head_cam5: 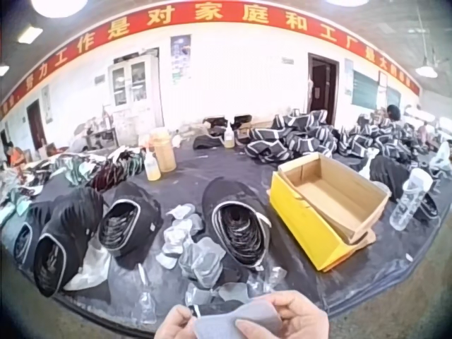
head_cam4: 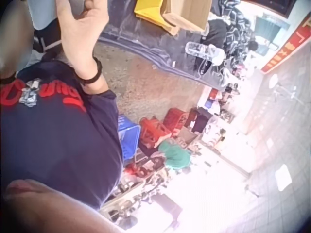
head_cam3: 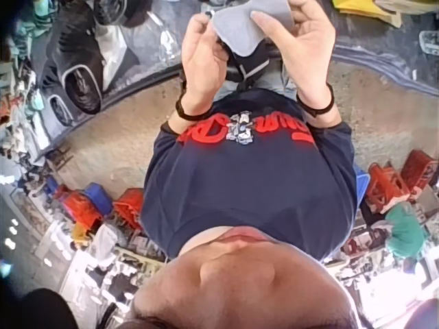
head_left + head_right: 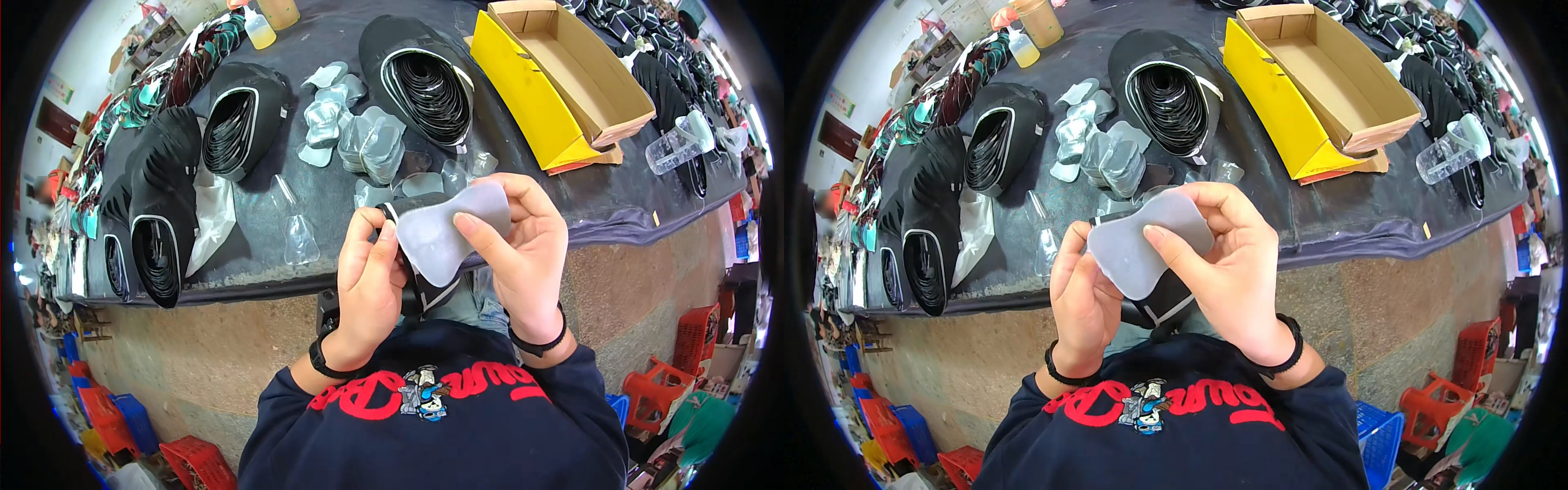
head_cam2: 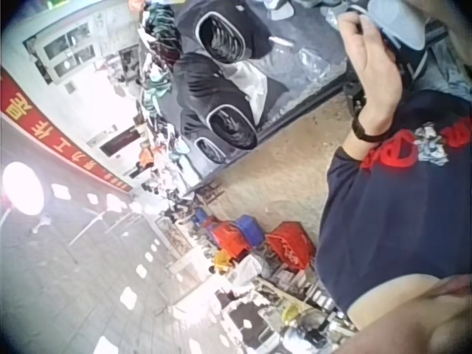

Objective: Assembling shoe components by peeling and sticking layers together.

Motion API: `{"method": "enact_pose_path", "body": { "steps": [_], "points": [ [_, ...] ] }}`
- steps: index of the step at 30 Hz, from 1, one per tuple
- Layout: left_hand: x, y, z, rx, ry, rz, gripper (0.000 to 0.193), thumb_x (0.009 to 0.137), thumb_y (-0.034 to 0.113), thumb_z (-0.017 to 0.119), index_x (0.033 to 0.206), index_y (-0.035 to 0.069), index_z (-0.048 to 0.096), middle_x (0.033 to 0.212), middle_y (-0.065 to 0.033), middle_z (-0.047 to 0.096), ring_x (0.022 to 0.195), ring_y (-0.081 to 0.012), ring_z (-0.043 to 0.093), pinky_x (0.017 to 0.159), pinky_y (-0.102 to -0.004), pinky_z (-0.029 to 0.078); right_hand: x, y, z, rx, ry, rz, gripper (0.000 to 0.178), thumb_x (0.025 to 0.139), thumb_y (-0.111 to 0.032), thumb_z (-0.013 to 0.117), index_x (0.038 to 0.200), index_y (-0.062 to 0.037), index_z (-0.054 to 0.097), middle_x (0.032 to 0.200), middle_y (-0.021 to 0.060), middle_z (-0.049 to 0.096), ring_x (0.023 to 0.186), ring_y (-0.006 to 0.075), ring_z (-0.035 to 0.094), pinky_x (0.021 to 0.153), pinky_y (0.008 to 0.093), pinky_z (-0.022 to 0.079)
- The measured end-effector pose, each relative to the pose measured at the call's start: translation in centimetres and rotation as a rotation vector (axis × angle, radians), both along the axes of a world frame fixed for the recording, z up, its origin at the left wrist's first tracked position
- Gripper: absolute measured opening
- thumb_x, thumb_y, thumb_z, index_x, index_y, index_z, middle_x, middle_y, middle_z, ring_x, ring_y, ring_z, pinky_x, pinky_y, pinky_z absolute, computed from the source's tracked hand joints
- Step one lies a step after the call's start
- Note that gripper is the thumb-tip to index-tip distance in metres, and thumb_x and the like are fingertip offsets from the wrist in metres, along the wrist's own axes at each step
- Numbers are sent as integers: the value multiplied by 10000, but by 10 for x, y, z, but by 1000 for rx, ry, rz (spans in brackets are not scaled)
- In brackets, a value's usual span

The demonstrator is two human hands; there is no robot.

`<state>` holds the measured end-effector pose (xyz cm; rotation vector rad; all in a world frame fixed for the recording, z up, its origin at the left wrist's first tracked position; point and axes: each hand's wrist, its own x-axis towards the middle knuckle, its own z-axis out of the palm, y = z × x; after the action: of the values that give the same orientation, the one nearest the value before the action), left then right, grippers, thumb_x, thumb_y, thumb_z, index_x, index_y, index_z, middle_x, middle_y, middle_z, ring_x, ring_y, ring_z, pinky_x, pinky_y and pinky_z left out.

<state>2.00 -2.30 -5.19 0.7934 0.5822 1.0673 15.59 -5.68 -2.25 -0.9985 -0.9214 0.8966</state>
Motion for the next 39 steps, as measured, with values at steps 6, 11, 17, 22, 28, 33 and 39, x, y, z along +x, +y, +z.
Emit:
{"method": "enact_pose_path", "body": {
  "steps": [6,11,17,22,28,33,39],
  "points": [
    [3,-2,3,-28,-51,-16,53,936,124,383,910,79,393,770,12,490,663,-36,453,590,-176,374,-5,6,-8,-1,-108,-159,236,751,10,665,958,22,553,855,69,631,772,85,591,676,210,478],
    [1,-2,2,15,-48,-15,56,931,122,380,901,77,391,779,5,491,679,-50,463,600,-183,378,-10,5,-9,21,-196,-203,206,748,6,668,927,13,567,823,44,630,741,69,583,650,204,474],
    [12,-6,18,-99,-10,88,74,909,118,458,895,77,398,780,-4,524,618,-21,432,537,-164,338,-11,5,-10,7,-216,-207,234,734,50,665,935,22,549,833,40,612,739,63,567,658,188,459],
    [1,-3,2,-8,65,18,100,904,120,485,927,84,395,706,24,533,523,18,345,453,-151,235,-12,4,-9,20,-221,-195,225,730,49,669,916,16,546,817,38,611,737,57,564,650,185,456],
    [1,-3,9,2,34,52,81,920,104,450,958,71,386,795,-29,578,638,-17,481,536,-161,365,-6,7,-7,-10,-178,-184,152,764,-24,669,853,-1,548,755,13,598,680,50,561,605,190,458],
    [-9,-3,9,31,-28,28,117,929,86,414,1020,38,358,973,-123,579,883,-129,575,753,-258,473,9,5,-9,-108,-106,-67,129,805,-69,647,753,-11,543,659,-29,541,601,4,472,523,151,369],
    [-12,-6,6,142,-100,0,141,918,79,404,1039,14,372,1017,-131,558,943,-168,563,832,-309,455,10,5,-6,-168,-46,10,130,816,-78,635,741,-19,547,652,-37,541,587,-2,458,515,148,358]
  ]
}}
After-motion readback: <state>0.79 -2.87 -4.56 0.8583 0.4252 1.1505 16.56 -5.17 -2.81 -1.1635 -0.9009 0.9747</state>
